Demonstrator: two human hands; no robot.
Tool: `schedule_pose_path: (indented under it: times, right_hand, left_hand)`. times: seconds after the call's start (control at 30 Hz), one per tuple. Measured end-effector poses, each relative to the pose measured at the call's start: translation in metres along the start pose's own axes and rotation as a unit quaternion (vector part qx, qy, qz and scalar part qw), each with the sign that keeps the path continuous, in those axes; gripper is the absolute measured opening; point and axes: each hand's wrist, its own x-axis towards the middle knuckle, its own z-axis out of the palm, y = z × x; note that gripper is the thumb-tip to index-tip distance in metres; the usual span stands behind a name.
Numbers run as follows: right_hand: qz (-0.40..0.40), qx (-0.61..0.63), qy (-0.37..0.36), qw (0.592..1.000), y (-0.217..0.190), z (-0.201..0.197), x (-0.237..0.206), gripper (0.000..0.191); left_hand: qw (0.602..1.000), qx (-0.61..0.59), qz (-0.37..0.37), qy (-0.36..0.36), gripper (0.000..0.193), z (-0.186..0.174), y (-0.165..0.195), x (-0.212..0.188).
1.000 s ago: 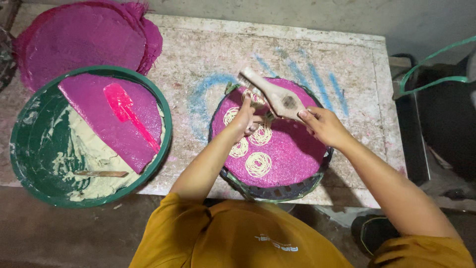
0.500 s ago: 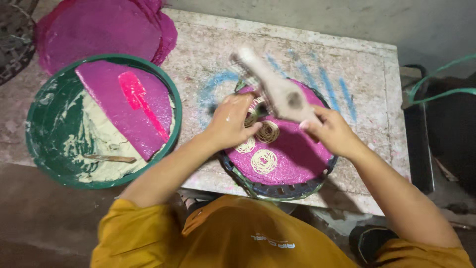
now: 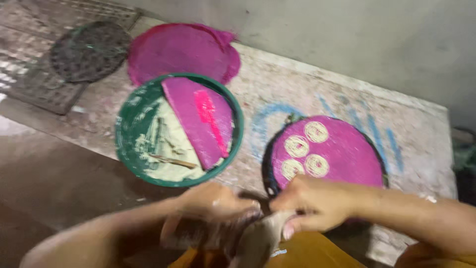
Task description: The person uses a handheld dough press to extrude dough into spiral shapes onto a purple mat inside a round tray. They repeatedly scoop dough from a green basin, press it through the tool, and arrange the resulting spirals on the mat.
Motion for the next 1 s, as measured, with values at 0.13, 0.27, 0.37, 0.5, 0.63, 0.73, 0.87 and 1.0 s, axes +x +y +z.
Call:
schedule_pose_path:
  times: [0.13,0.27,0.37,0.5,0.63,0.73,0.87,1.0]
  right_hand:
    - [-0.044,0.023,0.012,0.999,0.023,0.001,0.031,0.049]
    - [-0.072,-0.211,0.100,0.970,0.028,-0.044,0.051,0.046]
    - [-0.163,-0.635,0.139,0.742,0.036,-0.087,0.094,0.024]
    - [-0.204,-0.800,0.115,0.552,0.044,-0.136,0.174,0.019]
    - [-0.158,-0.690,0.283,0.647,0.050,-0.111,0.233,0.036]
    - [-0.072,-0.607,0.296,0.734,0.080,-0.065,0.277,0.051]
    - [0.311,-0.380,0.185,0.851,0.147,-0.022,0.314,0.038]
    - [0.247,-0.339,0.164,0.893,0.202,0.008,0.313,0.027]
  left_hand:
    - [0.973,-0.162,-0.160,0.035,0.035,0.001,-0.080,-0.049]
    - [0.906,-0.382,0.009,0.183,0.051,-0.021,-0.180,-0.135]
    - [0.789,-0.594,0.029,0.153,0.050,-0.015,-0.233,-0.167]
    - [0.723,-0.665,0.078,0.168,0.038,0.006,-0.254,-0.147]
    - [0.682,-0.674,0.098,0.268,0.031,0.029,-0.254,-0.115]
    - [0.706,-0.496,0.013,0.505,0.028,0.014,-0.280,-0.118]
    - [0.719,-0.102,-0.029,0.686,0.035,-0.004,-0.315,-0.122]
    - [0.689,-0.246,-0.020,0.681,0.032,-0.005,-0.328,-0.111]
